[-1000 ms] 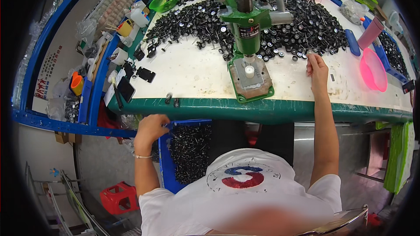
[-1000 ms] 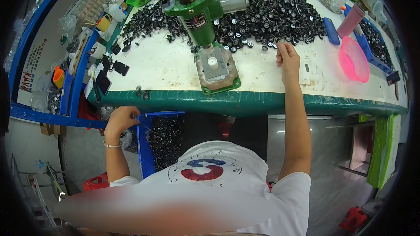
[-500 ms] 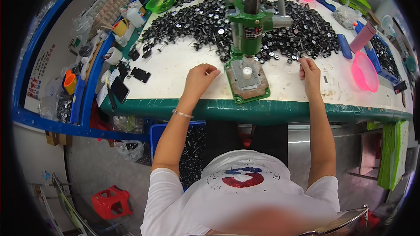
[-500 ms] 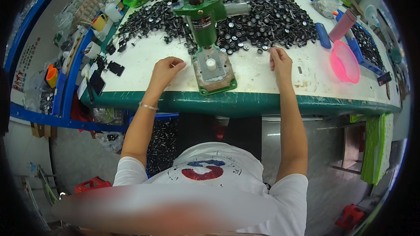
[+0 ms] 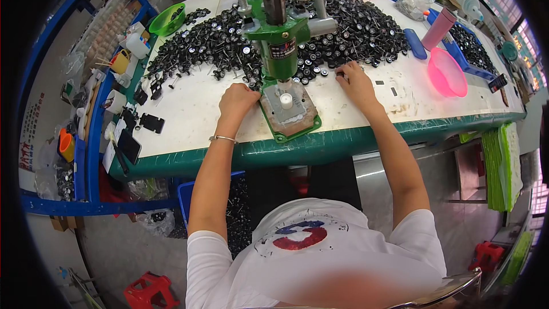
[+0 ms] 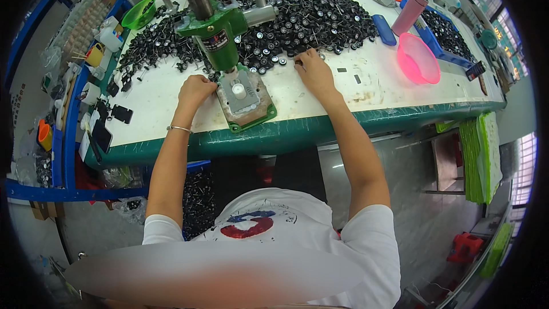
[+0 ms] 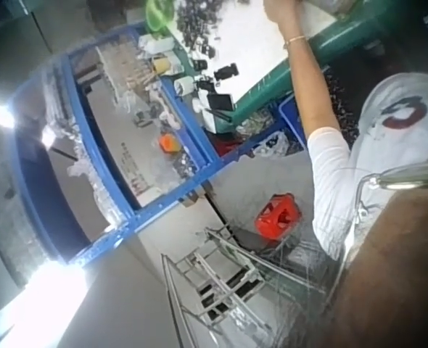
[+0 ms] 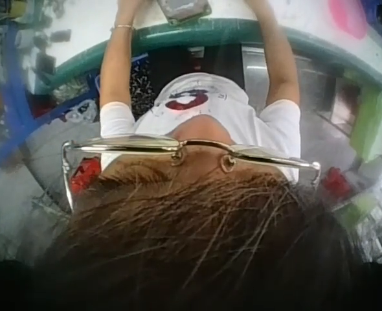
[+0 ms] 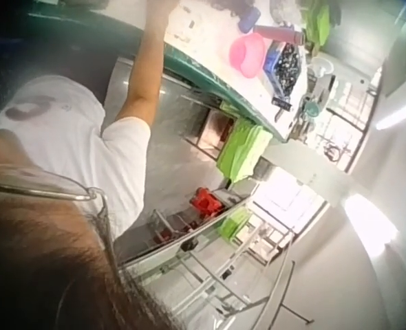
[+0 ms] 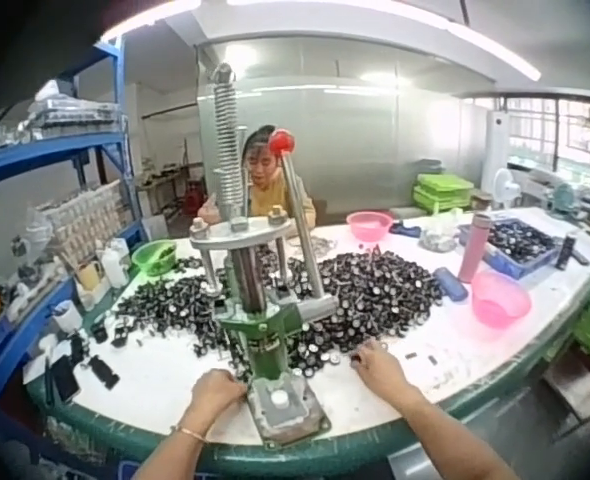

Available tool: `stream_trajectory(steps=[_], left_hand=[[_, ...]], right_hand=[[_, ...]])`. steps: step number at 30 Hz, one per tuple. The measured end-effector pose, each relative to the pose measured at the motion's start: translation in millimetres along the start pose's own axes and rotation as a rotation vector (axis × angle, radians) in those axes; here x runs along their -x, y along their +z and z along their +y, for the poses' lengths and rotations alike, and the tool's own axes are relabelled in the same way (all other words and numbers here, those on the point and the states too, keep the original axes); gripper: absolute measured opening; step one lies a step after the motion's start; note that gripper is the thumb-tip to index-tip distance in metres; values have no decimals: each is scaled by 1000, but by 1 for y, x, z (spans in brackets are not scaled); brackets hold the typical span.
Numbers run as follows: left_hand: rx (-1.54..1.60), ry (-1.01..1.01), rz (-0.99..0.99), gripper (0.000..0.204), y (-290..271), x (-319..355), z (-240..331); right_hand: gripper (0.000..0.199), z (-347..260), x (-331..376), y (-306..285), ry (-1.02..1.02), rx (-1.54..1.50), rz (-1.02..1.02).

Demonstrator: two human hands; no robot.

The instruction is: The person assembles small black plastic components using a manual press machine.

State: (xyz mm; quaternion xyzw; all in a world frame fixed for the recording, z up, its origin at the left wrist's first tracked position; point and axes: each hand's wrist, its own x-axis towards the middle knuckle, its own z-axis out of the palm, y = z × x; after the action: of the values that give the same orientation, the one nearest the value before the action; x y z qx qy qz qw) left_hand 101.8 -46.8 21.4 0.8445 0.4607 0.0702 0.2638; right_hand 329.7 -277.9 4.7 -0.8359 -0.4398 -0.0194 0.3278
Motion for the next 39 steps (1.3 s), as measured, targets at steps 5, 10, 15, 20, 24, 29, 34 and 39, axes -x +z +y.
stream_trajectory(steps=[5, 10, 15, 20, 24, 29, 34, 39], left_hand=[[49, 30, 90, 23, -7, 12, -21], [830, -44, -52, 8, -18, 35, -39], [1028, -1, -14, 11, -9, 52, -56], [1112, 35, 23, 19, -3, 59, -61], [1090, 56, 16, 18, -2, 60, -52], [1182, 76, 3, 19, -2, 72, -47], [1233, 175, 0, 18, -6, 79, -23], [1164, 267, -8, 15, -3, 79, -3]], right_hand=[[19, -3, 7, 7, -93, -283, 9], [18, -23, 11, 5, 1, -597, -1], [16, -15, 3, 3, -90, 78, 184], [19, -26, 5, 2, -266, 128, 190], [22, -35, -1, 22, -275, 127, 104], [19, -41, -4, 22, -286, 37, 154], [22, -93, 12, 11, -253, -542, -87], [21, -114, 30, 16, -274, -596, -147]])
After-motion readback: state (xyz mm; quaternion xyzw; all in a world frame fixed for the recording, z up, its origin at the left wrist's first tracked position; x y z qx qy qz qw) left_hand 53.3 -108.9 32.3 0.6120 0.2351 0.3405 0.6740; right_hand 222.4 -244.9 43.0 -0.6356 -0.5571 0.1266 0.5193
